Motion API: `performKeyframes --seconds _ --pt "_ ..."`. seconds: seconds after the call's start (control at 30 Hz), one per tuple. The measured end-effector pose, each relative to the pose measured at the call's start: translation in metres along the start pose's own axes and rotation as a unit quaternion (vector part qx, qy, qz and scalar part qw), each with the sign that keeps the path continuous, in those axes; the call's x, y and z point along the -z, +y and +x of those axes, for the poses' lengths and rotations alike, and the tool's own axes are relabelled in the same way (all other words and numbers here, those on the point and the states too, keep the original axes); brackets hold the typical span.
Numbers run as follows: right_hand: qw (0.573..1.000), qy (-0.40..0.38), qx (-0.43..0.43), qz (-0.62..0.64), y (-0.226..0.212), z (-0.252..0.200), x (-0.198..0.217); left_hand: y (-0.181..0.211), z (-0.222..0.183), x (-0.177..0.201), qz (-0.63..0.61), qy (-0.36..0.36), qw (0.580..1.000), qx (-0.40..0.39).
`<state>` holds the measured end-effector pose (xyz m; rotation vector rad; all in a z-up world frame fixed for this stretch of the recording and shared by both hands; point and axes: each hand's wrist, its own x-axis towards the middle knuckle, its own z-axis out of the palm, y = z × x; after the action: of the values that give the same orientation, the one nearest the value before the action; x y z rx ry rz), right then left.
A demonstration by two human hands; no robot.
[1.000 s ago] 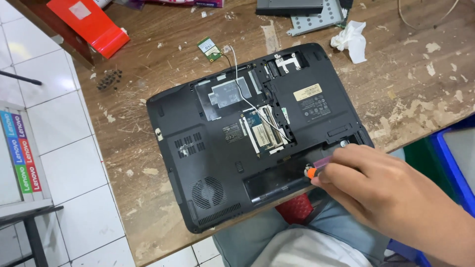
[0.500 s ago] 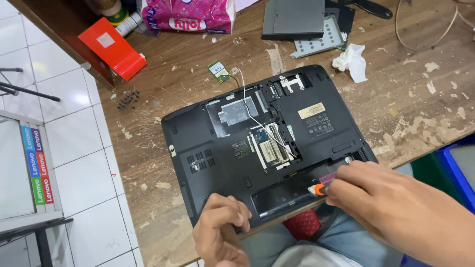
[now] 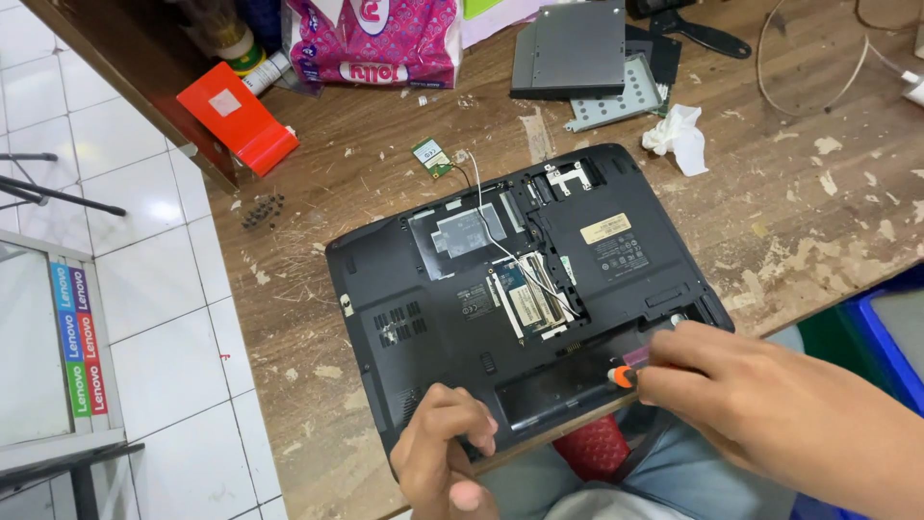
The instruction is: The person uses a screwdriver to remove screws from the bottom panel of a laptop. They place the removed screws on the table and continue unscrewing additional fasteners from the device.
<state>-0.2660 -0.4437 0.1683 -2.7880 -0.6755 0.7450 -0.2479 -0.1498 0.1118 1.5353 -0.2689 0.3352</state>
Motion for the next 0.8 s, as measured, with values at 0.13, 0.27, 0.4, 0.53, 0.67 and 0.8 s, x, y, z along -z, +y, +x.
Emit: performKeyframes --seconds 0.13,0.27,0.4,0.53,0.67,0.8 --pt "0.998 -0.045 -0.008 -0.033 -0.009 0.004 0.011 0.001 -0.006 0.003 0.007 -0.015 1.0 0.019" --pt "0.985 0.169 0.027 -0.019 -0.009 0.0 0.018 -0.003 -0.005 0.008 0.011 0.022 1.0 -0.002" --pt "0.903 0.401 -0.081 0.13 0.019 -0.019 0.035 0.002 0.02 0.029 0.127 0.136 0.98 -0.065" --pt "0.784 0.535 -0.236 0.207 0.105 -0.004 -0.027 -0.012 0.037 0.077 0.304 0.069 0.95 0.022" --pt "0.744 0.539 -0.306 0.249 0.141 0.028 -0.05 -0.044 0.049 0.095 0.382 -0.032 0.907 0.173" --pt "0.772 0.487 -0.368 0.179 0.147 0.05 -0.053 -0.053 0.063 0.094 0.443 -0.085 0.866 0.214"
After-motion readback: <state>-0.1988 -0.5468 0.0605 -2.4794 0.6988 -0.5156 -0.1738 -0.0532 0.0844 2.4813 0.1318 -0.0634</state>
